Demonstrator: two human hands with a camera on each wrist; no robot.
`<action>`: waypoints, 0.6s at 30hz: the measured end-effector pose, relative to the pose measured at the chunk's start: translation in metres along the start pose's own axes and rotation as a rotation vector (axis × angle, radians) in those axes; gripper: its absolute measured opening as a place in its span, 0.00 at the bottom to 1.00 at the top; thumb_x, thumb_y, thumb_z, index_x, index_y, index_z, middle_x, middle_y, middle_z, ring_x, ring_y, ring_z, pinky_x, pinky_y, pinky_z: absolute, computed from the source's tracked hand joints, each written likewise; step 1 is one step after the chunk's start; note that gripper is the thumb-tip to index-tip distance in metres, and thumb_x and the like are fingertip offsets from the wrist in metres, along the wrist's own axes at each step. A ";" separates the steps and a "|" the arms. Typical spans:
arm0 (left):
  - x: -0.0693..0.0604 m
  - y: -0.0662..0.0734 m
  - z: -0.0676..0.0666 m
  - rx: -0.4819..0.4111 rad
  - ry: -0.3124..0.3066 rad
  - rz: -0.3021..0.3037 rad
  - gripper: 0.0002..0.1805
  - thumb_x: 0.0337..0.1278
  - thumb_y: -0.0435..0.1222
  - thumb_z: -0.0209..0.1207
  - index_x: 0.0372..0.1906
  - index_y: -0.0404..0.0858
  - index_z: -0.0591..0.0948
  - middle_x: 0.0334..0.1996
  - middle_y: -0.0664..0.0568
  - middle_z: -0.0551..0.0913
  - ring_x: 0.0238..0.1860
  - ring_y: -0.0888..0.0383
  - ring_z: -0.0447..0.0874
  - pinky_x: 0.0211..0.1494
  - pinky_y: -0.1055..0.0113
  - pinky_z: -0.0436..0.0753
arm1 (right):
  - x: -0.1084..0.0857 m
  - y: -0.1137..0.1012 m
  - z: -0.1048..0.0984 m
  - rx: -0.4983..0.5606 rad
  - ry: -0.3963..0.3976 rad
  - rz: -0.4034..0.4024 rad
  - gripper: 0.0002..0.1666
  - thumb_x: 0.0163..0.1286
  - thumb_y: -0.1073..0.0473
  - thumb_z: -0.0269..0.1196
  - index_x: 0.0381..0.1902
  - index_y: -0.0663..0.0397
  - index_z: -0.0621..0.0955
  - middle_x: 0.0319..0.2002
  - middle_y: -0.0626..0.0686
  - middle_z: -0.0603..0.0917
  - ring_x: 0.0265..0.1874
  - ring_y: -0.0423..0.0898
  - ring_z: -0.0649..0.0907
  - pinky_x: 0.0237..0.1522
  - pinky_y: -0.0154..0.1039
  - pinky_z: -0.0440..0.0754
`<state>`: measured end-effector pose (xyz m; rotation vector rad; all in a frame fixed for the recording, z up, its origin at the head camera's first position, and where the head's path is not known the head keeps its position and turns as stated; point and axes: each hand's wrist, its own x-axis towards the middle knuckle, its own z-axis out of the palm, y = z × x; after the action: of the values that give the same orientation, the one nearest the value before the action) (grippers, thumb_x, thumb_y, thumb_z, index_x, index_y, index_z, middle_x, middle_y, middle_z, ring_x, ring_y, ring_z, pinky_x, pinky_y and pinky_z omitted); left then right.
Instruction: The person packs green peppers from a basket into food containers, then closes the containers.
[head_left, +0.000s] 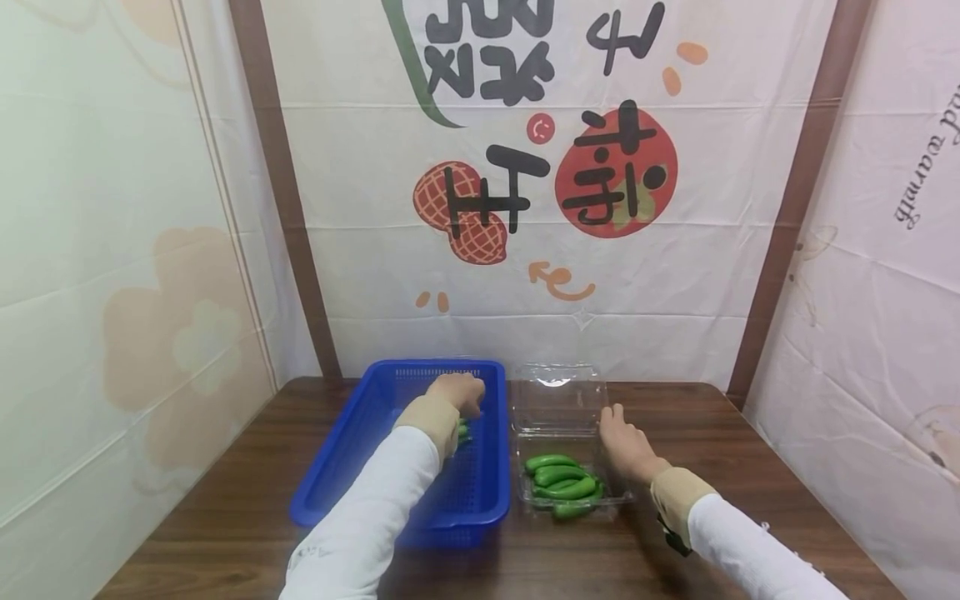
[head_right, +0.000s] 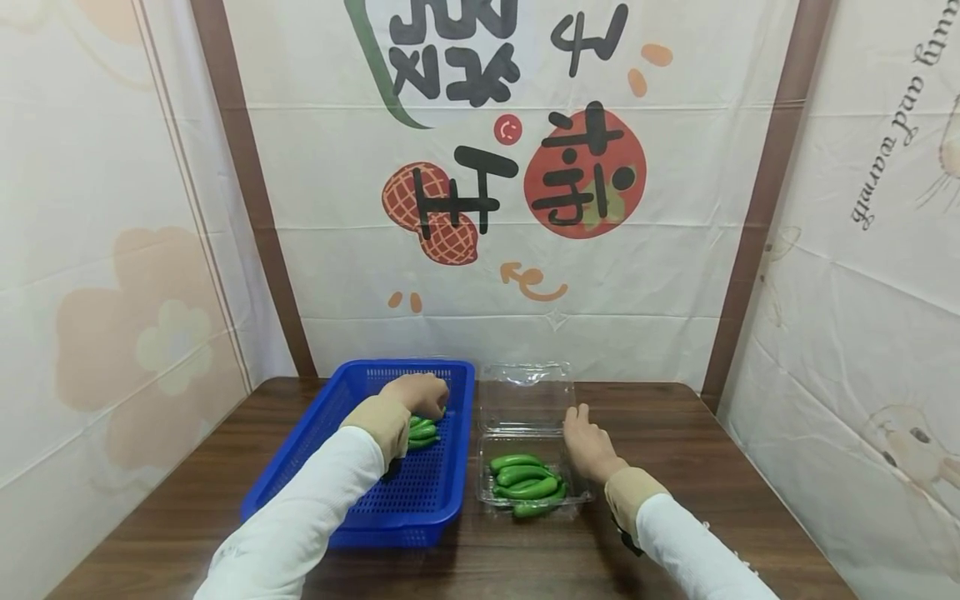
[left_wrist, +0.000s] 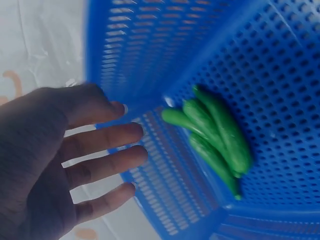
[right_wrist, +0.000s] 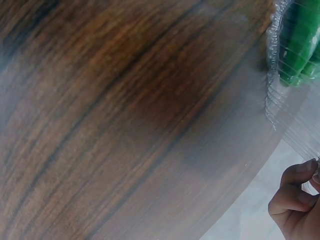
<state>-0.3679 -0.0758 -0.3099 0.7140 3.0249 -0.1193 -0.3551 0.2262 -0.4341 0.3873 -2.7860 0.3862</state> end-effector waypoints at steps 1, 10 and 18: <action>-0.001 -0.003 0.003 -0.006 -0.009 -0.008 0.03 0.53 0.32 0.66 0.30 0.42 0.83 0.29 0.53 0.83 0.32 0.54 0.81 0.42 0.58 0.82 | -0.001 0.000 0.000 0.000 0.004 -0.001 0.06 0.77 0.66 0.45 0.42 0.66 0.64 0.41 0.65 0.65 0.20 0.59 0.77 0.24 0.56 0.78; -0.009 -0.024 0.019 -0.050 -0.042 -0.044 0.09 0.42 0.25 0.68 0.23 0.42 0.80 0.26 0.51 0.80 0.27 0.53 0.76 0.36 0.59 0.81 | -0.004 0.000 0.001 0.001 -0.007 0.002 0.06 0.77 0.66 0.45 0.43 0.67 0.64 0.41 0.65 0.65 0.19 0.58 0.77 0.23 0.55 0.78; -0.025 -0.032 0.034 -0.103 -0.040 -0.103 0.11 0.43 0.24 0.66 0.23 0.43 0.78 0.24 0.53 0.77 0.26 0.54 0.73 0.36 0.59 0.78 | -0.006 0.000 0.003 0.009 -0.008 -0.004 0.06 0.78 0.66 0.45 0.43 0.67 0.65 0.42 0.65 0.66 0.20 0.58 0.77 0.23 0.55 0.78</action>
<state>-0.3589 -0.1183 -0.3408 0.5419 3.0038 0.0194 -0.3502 0.2263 -0.4385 0.3968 -2.7915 0.3969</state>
